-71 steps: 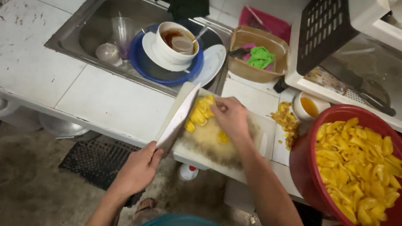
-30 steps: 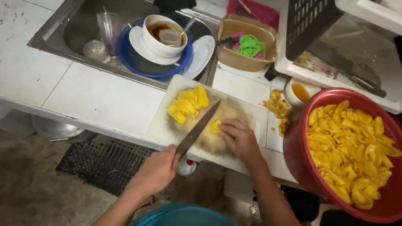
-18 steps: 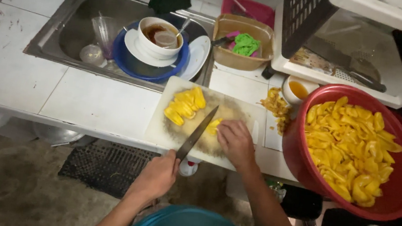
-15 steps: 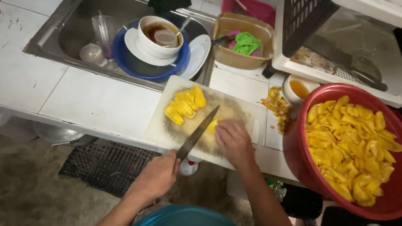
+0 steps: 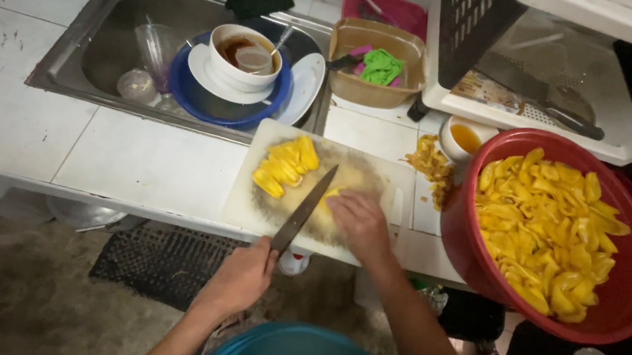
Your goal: Cutting jackfruit into thin strips on a cutting board using a knife.
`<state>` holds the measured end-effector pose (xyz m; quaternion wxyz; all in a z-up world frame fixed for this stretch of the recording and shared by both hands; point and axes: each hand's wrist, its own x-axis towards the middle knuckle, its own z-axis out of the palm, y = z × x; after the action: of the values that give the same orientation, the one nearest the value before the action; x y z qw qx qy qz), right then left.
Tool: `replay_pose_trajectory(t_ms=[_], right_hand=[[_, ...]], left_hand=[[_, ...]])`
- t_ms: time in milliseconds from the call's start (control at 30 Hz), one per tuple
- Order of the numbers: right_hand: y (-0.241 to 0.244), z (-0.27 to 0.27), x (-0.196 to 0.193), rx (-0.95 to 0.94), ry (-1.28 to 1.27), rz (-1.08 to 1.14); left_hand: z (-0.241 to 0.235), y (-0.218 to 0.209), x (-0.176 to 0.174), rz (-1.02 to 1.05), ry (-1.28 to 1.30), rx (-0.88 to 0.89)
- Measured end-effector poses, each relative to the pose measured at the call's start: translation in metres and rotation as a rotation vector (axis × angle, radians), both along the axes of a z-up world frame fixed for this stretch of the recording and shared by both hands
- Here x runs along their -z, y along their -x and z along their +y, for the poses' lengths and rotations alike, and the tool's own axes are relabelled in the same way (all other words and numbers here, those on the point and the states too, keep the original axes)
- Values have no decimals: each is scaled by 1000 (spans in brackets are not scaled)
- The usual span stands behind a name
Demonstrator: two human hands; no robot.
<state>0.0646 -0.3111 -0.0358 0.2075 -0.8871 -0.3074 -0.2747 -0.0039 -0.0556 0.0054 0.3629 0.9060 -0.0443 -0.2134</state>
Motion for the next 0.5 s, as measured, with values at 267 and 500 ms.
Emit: replay_pose_trajectory(t_ms=[267,500], right_hand=[[14,2,5,21,2,159],[22,15,6,121,-28,180]], left_hand=[[2,-1,16,-81,-25,5],[3,-1,3,-65,-124,44]])
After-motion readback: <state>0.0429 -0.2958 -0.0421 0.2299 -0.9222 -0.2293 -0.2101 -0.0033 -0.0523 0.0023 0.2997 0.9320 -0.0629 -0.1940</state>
